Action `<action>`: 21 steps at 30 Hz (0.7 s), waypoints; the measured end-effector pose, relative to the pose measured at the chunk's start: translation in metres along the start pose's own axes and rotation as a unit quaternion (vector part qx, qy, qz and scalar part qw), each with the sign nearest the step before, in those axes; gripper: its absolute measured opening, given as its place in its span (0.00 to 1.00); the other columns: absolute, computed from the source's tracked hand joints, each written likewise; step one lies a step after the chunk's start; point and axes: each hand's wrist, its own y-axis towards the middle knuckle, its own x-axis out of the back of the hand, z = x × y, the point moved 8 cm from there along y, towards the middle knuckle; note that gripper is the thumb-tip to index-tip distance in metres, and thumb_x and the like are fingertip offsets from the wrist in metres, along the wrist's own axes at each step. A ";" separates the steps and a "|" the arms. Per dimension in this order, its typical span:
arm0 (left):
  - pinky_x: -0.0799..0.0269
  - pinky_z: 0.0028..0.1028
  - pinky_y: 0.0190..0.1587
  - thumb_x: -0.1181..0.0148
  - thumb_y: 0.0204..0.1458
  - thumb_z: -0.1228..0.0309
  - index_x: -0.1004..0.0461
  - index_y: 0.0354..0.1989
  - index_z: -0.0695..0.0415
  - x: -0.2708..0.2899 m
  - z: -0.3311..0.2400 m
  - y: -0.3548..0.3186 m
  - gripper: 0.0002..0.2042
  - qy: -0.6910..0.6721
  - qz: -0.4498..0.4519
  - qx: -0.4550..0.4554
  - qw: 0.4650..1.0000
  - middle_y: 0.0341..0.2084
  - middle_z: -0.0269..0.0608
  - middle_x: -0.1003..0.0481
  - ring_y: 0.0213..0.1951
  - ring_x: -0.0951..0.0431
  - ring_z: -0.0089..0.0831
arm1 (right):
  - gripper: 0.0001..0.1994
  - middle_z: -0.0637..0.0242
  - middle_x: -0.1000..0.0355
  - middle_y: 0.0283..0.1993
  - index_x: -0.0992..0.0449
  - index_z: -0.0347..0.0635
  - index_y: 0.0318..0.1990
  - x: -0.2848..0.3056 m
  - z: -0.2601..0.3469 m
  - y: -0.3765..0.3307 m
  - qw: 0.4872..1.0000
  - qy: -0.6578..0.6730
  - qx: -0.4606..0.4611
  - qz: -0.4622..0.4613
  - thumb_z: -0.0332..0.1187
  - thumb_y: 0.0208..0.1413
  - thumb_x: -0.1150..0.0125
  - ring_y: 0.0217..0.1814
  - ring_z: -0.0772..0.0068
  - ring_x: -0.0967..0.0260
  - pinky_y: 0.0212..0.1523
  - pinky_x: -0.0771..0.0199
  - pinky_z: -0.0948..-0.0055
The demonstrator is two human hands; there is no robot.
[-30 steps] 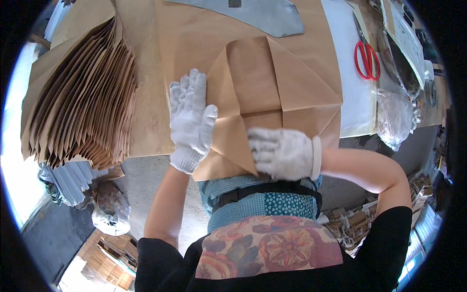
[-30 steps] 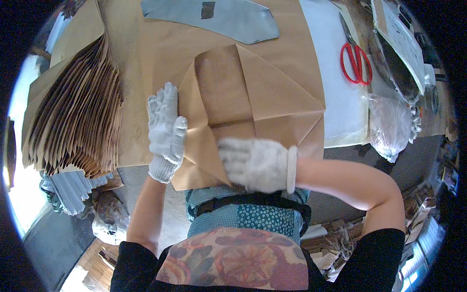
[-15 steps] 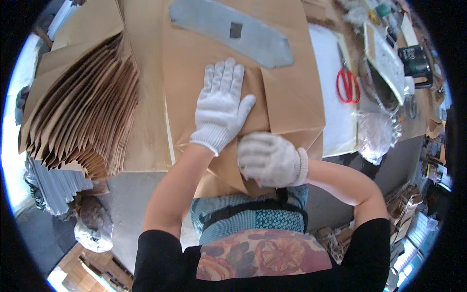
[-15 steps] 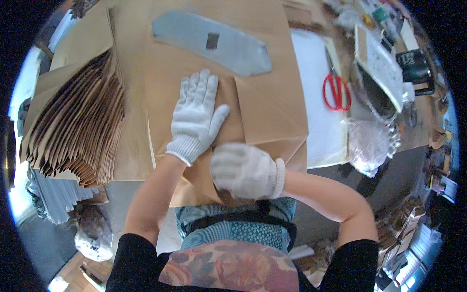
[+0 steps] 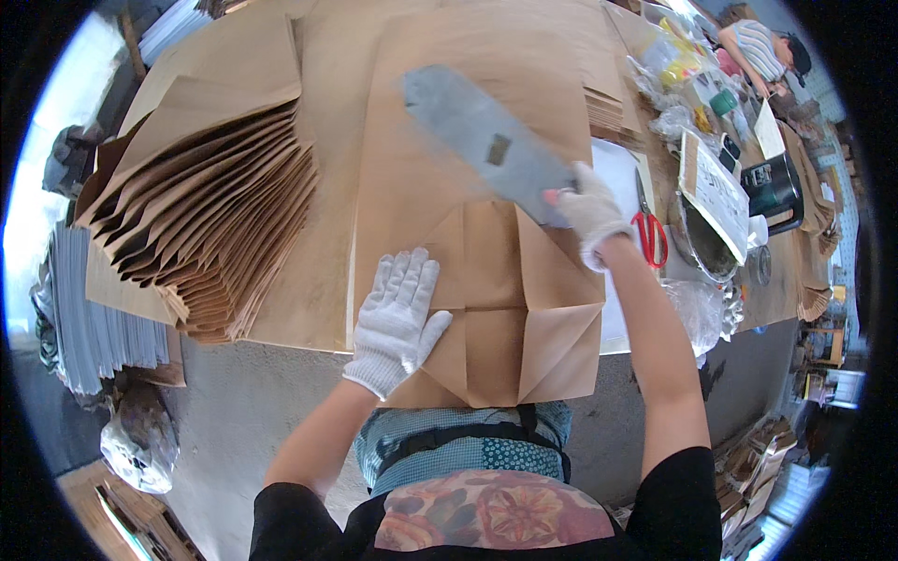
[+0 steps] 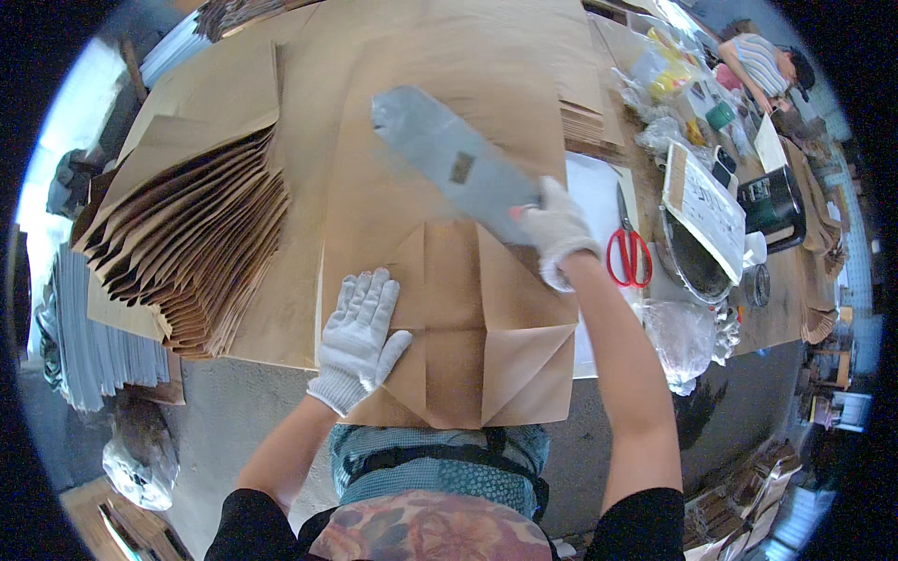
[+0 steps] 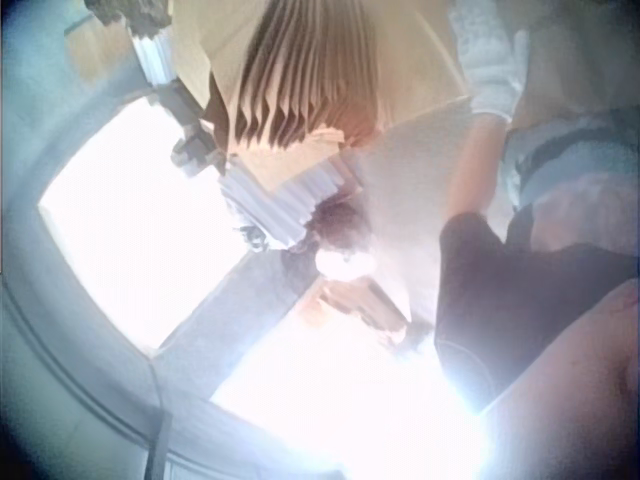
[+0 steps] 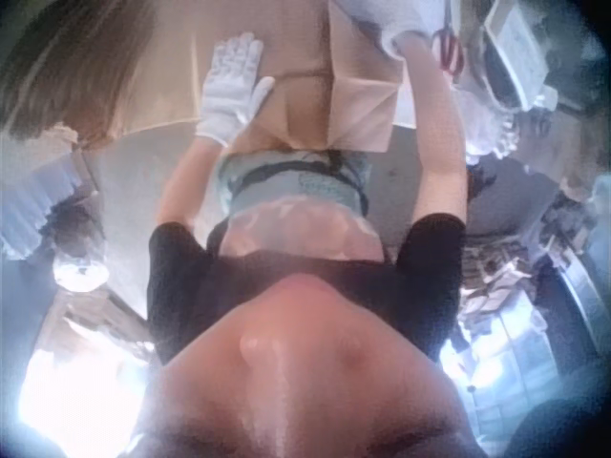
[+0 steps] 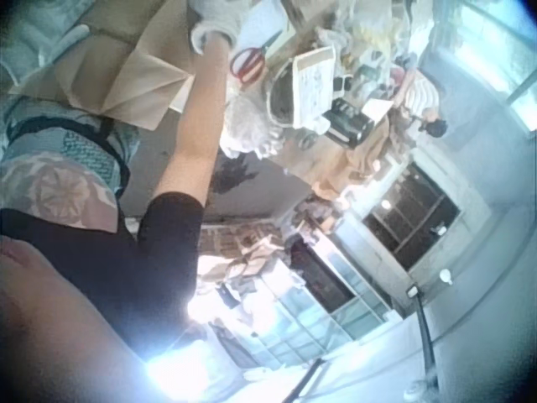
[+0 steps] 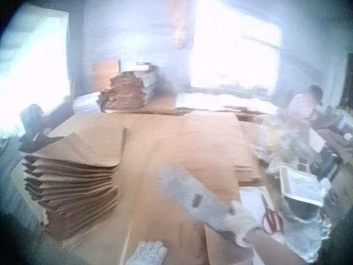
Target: The person folds brown paper sheets into envelopes using a metal template to crease the edges. They repeatedly pick up sheets, fold the sides, press the creases with the template, and stack the finished envelopes.
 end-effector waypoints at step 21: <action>0.19 0.39 0.43 0.18 0.41 0.74 0.18 0.40 0.53 0.038 0.068 -0.027 0.17 -0.241 -0.009 -0.097 0.965 0.40 0.39 0.18 0.41 0.16 0.43 | 0.16 0.61 0.19 0.41 0.23 0.34 0.41 0.012 -0.064 -0.123 0.998 0.027 -0.044 0.031 0.30 0.51 0.20 0.41 0.68 0.23 0.43 0.24 0.66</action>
